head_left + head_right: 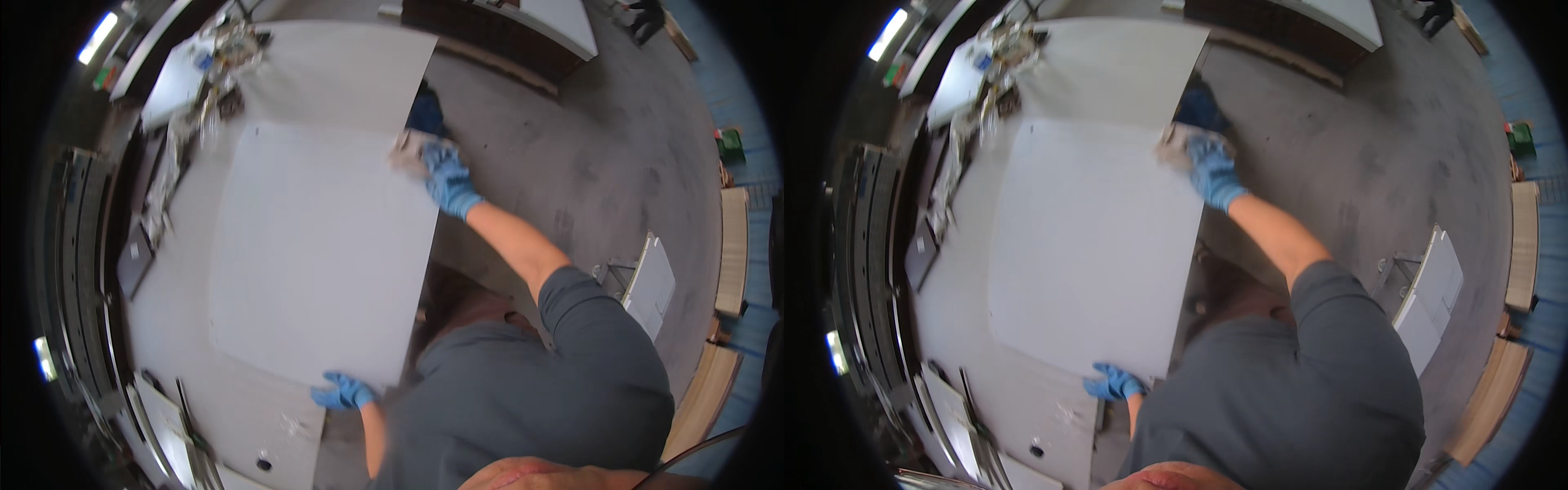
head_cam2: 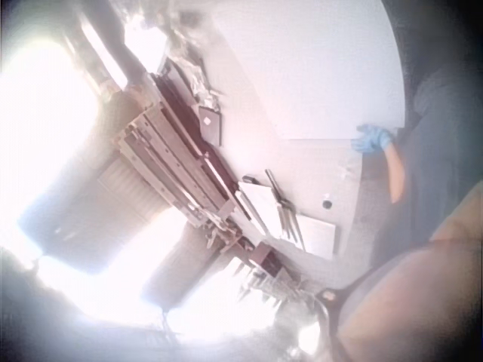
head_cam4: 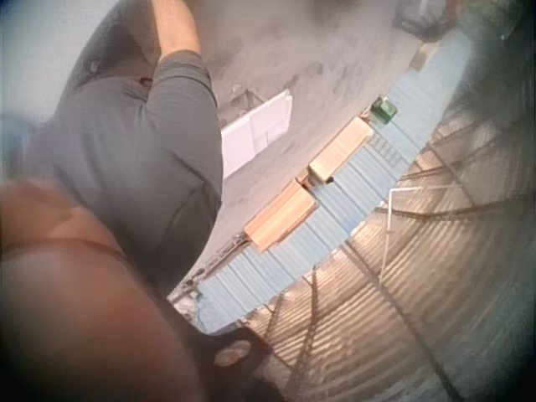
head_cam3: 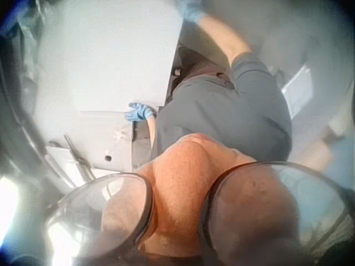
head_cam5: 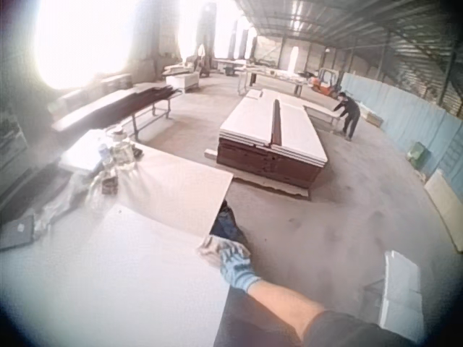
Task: The person cleans a large white panel with a cloth and liquid, then applies adhesive from a tube to the panel surface. The person flips the panel and continues wiping the other side before placing it on a stack.
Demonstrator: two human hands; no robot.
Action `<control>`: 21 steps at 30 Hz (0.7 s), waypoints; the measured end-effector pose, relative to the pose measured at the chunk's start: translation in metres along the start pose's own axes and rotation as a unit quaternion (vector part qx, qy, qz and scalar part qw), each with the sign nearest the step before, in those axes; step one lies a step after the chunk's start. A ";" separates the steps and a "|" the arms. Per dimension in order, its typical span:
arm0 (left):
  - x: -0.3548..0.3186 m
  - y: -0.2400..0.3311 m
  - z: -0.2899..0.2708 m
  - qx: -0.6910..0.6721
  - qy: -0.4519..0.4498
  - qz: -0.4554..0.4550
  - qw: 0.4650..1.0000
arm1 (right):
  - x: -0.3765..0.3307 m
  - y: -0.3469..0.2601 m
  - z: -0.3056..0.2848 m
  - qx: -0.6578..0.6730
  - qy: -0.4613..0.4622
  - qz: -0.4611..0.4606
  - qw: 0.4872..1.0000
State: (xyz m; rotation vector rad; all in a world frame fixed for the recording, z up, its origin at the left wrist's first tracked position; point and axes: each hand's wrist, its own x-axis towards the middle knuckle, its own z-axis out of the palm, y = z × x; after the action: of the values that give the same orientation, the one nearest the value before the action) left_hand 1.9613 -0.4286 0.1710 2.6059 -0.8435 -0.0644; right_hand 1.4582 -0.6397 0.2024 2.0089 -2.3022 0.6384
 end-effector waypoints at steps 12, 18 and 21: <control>-0.004 0.026 -0.023 0.001 -0.054 0.013 0.998 | -0.133 -0.090 -0.017 0.420 -0.171 -0.057 0.889; -0.004 0.015 -0.013 0.010 -0.006 0.019 1.000 | 0.015 0.005 0.004 -0.057 -0.001 -0.058 0.997; -0.001 0.010 -0.011 0.004 0.003 0.053 0.999 | -0.012 -0.044 -0.006 -0.065 -0.018 -0.080 0.995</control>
State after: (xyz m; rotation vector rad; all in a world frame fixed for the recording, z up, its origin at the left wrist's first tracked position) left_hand 1.9570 -0.4319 0.1851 2.5627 -0.9789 -0.0241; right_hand 1.5011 -0.6301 0.2170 2.1308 -2.1120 0.4350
